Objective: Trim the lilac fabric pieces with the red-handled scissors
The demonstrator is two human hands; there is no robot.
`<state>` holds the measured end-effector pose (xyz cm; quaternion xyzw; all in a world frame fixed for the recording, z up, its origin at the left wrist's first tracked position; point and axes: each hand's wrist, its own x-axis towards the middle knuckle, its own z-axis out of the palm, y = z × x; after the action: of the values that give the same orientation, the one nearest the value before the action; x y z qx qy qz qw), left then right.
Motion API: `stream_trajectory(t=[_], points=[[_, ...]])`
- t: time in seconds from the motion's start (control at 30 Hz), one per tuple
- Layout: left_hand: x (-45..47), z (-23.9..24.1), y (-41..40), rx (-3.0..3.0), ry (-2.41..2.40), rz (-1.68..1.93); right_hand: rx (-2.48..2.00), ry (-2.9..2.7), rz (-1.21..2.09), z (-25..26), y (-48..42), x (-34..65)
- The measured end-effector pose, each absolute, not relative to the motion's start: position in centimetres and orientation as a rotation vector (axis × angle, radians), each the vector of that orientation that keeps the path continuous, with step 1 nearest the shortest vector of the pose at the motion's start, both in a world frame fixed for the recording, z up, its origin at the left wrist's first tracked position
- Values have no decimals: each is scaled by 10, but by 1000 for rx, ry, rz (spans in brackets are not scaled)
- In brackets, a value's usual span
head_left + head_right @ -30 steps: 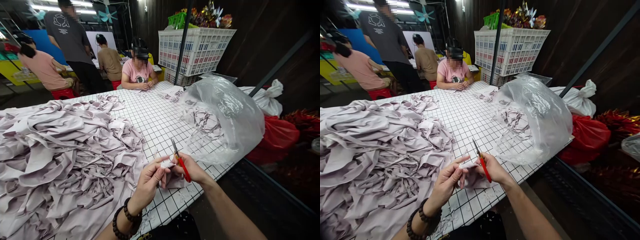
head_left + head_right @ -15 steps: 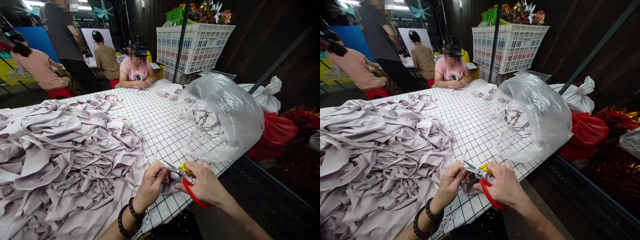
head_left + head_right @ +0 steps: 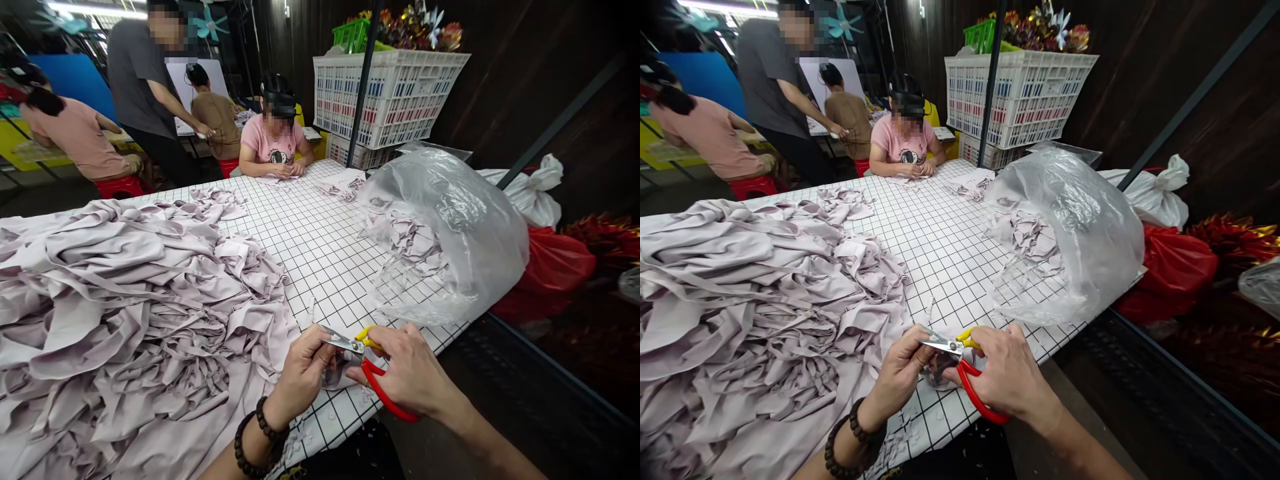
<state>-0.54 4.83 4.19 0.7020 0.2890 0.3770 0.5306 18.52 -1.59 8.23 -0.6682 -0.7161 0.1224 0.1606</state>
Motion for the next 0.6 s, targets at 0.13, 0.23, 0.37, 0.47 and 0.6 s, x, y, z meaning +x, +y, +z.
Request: stream_trajectory(t=[0.13,0.23,0.37,0.47,0.6], points=[[-7,42,47,1641,684,889,-1906,-2054,389,81,-15,185],[-8,42,46,1632,688,871,-1904,-2060,386,76,-15,185],[-8,41,45,1614,692,839,-1897,-2064,345,68,-15,188],[-7,40,45,1560,682,827,-1880,-2032,357,63,-15,197],[-7,38,49,1490,687,843,-1917,-1716,640,49,-18,211]])
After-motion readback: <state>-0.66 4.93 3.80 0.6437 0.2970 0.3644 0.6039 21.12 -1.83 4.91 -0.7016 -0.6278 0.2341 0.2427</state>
